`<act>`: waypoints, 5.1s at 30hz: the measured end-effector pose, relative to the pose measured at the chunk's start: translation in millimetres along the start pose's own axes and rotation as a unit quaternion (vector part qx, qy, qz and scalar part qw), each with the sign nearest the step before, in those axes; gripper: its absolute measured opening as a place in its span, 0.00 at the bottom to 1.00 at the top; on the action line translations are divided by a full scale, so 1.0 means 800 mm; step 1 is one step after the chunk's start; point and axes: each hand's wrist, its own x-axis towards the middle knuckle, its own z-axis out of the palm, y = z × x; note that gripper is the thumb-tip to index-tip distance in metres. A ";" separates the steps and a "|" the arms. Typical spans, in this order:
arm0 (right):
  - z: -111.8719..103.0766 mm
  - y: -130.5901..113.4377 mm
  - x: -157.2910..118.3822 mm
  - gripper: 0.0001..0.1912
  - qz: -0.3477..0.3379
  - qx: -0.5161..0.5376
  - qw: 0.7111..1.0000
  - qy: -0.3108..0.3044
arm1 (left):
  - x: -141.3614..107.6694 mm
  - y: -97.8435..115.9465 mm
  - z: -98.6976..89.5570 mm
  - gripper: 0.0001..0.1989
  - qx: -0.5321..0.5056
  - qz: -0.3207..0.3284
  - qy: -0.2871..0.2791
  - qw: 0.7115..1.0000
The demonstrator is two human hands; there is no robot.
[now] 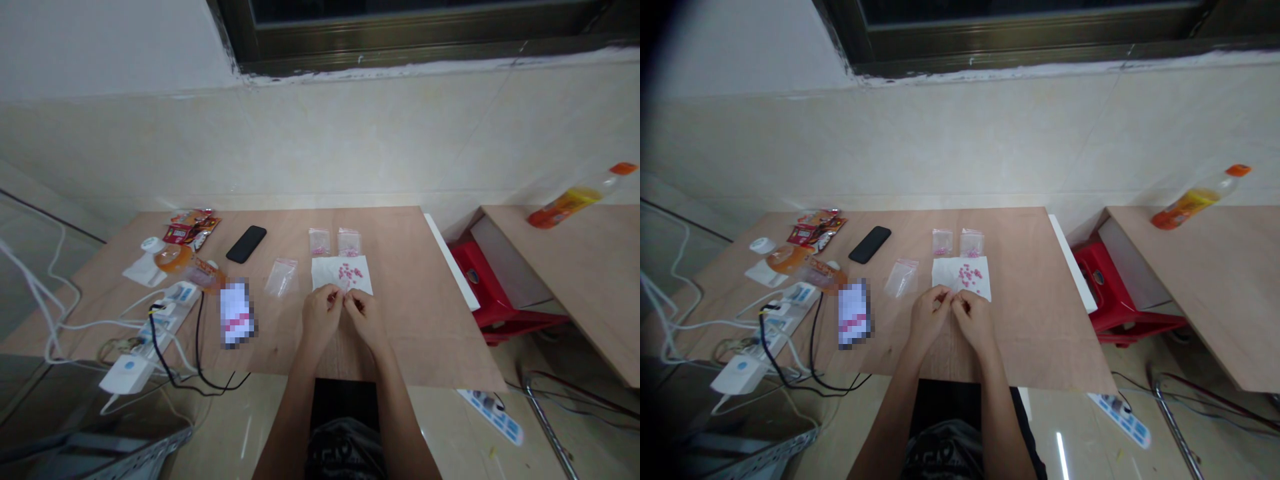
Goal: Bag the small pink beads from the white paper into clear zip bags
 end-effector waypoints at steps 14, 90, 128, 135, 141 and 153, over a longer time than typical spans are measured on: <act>0.003 -0.004 -0.003 0.17 0.032 -0.051 0.994 0.093 | -0.009 0.019 0.022 0.08 0.144 0.032 0.099 0.984; 0.029 0.018 0.001 0.15 0.276 0.736 0.617 -0.038 | -0.038 0.021 -0.029 0.18 -0.212 -0.030 0.058 0.975; 0.050 0.015 0.004 0.17 0.287 0.571 0.761 0.112 | -0.037 0.016 -0.041 0.12 0.185 0.029 0.091 0.978; 0.042 0.016 0.003 0.18 0.245 0.518 0.807 0.146 | -0.033 0.004 -0.052 0.14 0.069 -0.046 0.015 0.996; 0.037 0.018 0.002 0.18 0.247 0.498 0.817 0.154 | -0.033 0.008 -0.055 0.13 -0.029 -0.080 -0.013 0.996; 0.054 0.013 0.002 0.19 0.274 0.613 0.736 0.090 | -0.026 0.017 -0.042 0.18 -0.049 -0.072 0.039 0.995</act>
